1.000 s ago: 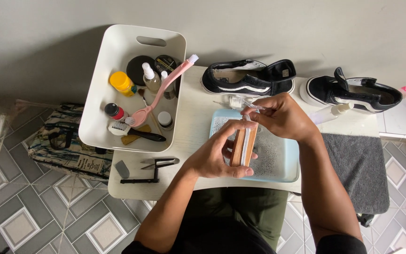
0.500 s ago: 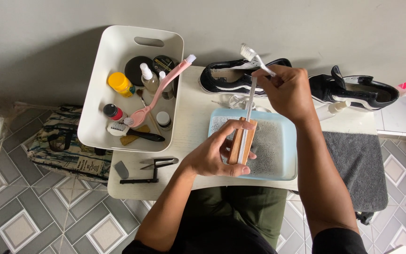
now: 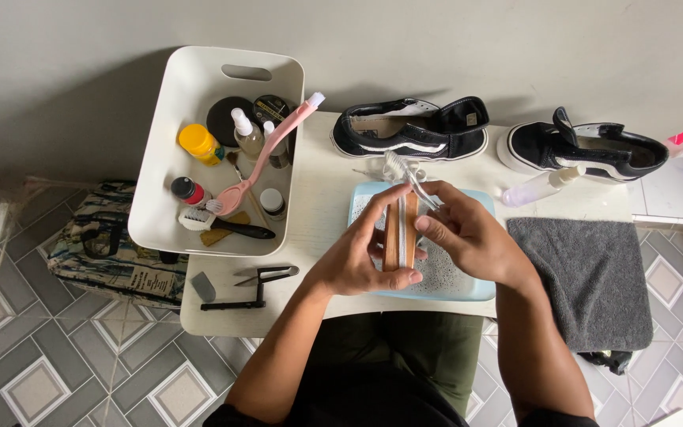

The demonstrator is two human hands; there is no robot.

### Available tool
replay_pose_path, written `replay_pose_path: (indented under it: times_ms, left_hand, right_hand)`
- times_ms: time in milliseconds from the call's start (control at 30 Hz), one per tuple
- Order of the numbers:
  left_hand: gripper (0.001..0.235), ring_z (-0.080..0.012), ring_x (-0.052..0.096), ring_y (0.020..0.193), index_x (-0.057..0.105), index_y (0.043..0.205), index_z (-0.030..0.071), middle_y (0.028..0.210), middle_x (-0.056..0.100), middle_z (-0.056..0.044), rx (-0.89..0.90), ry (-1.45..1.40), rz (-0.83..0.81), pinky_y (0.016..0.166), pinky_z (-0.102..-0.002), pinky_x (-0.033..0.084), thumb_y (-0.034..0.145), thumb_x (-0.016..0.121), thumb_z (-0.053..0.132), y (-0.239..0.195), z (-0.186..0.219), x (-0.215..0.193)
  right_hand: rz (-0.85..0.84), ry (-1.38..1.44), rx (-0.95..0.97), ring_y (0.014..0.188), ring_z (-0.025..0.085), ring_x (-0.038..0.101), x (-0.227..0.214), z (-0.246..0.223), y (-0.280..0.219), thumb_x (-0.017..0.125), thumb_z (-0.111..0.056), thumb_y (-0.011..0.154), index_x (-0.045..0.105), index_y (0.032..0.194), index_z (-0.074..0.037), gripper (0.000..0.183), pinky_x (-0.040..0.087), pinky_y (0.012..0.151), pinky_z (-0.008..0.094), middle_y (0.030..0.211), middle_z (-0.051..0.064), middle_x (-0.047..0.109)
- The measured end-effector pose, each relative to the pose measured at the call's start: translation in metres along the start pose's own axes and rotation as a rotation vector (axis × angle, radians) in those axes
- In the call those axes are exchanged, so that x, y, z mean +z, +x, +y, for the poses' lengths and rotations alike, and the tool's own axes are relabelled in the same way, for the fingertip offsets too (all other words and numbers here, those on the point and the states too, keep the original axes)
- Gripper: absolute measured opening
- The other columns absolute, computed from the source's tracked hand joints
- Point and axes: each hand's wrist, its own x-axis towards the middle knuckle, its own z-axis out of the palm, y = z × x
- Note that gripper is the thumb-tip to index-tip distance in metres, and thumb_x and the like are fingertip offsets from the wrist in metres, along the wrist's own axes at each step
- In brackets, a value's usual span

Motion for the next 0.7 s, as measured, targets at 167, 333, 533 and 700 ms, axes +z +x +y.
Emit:
replay_pose_path:
  times_ms: [167,333,533,700]
  left_hand:
    - [0.118,-0.0568,0.057,0.115,0.015,0.159,0.005,0.153,0.027,-0.037,-0.005,0.108,0.013,0.085,-0.058,0.061,0.07,0.089,0.029,0.004,0.007,0.007]
    - [0.12,-0.0565,0.052,0.121,0.011,0.156,0.003,0.15,0.029,-0.037,-0.011,0.203,-0.008,0.09,-0.063,0.057,0.069,0.089,0.03,0.007,-0.003,0.007]
    - [0.121,-0.0562,0.043,0.133,0.008,0.155,0.0,0.149,0.03,-0.036,0.006,0.325,-0.056,0.107,-0.066,0.044,0.068,0.086,0.033,0.011,-0.015,0.005]
    - [0.107,-0.04,0.056,0.118,0.021,0.151,0.009,0.13,0.053,-0.023,-0.038,0.214,-0.066,0.095,-0.055,0.055,0.069,0.087,0.028,0.016,-0.013,-0.001]
  right_hand:
    - [-0.032,0.236,-0.019,0.051,0.014,0.044,0.017,0.004,0.0,0.052,-0.019,0.103,0.05,0.135,0.0,0.038,0.044,0.054,0.03,0.055,0.003,0.046]
    - [-0.048,0.306,0.02,0.052,0.014,0.044,0.018,0.012,-0.002,0.052,-0.017,0.102,0.05,0.134,0.001,0.036,0.048,0.053,0.03,0.055,0.003,0.045]
    - [-0.051,0.38,0.046,0.055,0.01,0.035,0.016,0.011,0.003,0.051,-0.012,0.102,0.05,0.129,0.007,0.032,0.038,0.051,0.025,0.059,-0.001,0.037]
    - [-0.03,0.395,0.037,0.053,0.01,0.034,0.015,0.023,0.008,0.05,-0.015,0.103,0.049,0.131,0.006,0.034,0.039,0.05,0.027,0.058,-0.002,0.038]
